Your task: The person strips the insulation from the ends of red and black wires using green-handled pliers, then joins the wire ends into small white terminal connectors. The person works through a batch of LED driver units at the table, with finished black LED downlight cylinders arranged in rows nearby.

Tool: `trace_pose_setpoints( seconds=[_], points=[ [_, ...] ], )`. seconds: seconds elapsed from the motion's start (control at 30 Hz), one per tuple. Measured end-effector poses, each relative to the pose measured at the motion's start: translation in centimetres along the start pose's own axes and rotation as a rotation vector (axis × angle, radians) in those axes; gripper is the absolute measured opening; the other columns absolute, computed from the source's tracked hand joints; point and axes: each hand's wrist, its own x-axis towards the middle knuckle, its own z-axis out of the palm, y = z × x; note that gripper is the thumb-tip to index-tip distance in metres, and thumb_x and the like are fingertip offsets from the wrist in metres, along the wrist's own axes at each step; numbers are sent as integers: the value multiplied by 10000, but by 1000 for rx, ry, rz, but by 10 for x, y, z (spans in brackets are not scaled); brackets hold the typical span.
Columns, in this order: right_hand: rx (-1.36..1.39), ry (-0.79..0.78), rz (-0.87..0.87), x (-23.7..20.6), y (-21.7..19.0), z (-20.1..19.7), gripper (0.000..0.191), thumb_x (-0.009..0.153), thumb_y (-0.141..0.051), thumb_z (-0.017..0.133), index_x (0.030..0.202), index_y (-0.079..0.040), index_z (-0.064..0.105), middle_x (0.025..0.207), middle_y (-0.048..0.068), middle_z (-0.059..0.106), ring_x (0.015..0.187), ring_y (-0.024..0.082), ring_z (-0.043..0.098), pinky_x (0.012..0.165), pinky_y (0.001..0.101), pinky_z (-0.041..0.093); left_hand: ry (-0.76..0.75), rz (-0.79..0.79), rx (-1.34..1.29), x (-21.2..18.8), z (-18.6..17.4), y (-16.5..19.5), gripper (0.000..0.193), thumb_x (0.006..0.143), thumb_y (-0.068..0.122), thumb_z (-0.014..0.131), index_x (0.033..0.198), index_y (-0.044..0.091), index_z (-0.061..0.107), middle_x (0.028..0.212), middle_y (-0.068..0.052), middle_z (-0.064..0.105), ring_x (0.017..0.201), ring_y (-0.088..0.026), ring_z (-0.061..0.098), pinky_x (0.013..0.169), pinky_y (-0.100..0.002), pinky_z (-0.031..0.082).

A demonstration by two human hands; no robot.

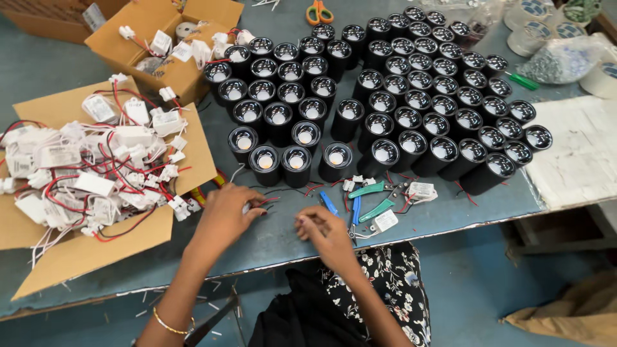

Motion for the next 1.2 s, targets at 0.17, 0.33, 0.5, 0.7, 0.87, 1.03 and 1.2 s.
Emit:
trace_pose_setpoints(
  seconds=[0.17,0.33,0.5,0.7,0.87,1.03,1.2],
  points=[
    [-224,377,-26,-1,-34,-44,146,991,-110,614,1066,-17,699,916,50,734,804,101,691,685,246,533,-11,-40,-62,-8,9,7,247,760,300,798,973,173,793,890,0,719,968,-215,633,926,-439,389],
    [-742,485,-214,13,-55,-71,193,943,-110,660,1128,-72,702,1067,74,667,870,188,678,727,297,544,-28,-7,-100,-9,24,22,143,799,257,780,904,161,794,878,-7,701,955,-210,622,974,-443,339],
    [-1106,463,-244,24,-44,-59,312,783,-236,831,1042,-96,727,1029,104,624,994,314,596,787,414,504,58,-36,-236,-14,40,42,118,803,209,765,877,118,748,862,-10,673,949,-203,619,955,-418,355],
    [-1149,457,-168,31,-35,-42,275,782,-178,804,1012,-107,672,978,67,601,979,303,578,747,419,502,123,-9,-329,-14,37,46,195,813,193,766,988,111,743,857,-16,671,909,-217,632,886,-406,391],
    [-588,420,-119,23,-54,-42,263,869,-61,739,1117,-52,652,1000,64,642,871,172,632,761,321,521,222,17,-483,-16,17,51,268,846,128,744,1101,55,708,955,-73,686,903,-239,688,838,-366,508],
    [144,121,-82,7,-78,-41,356,900,61,611,1254,26,585,1161,107,639,1054,183,672,918,333,566,256,-10,-770,-22,1,73,288,893,90,705,1176,36,701,1015,-82,731,926,-156,726,828,-307,557],
    [229,7,-85,-4,-84,-33,343,901,97,628,1240,70,584,1270,164,635,1186,257,657,1020,394,538,202,-90,-1045,-18,13,101,300,849,93,748,1139,33,700,995,-49,732,885,-78,706,798,-245,583]
  ],
)
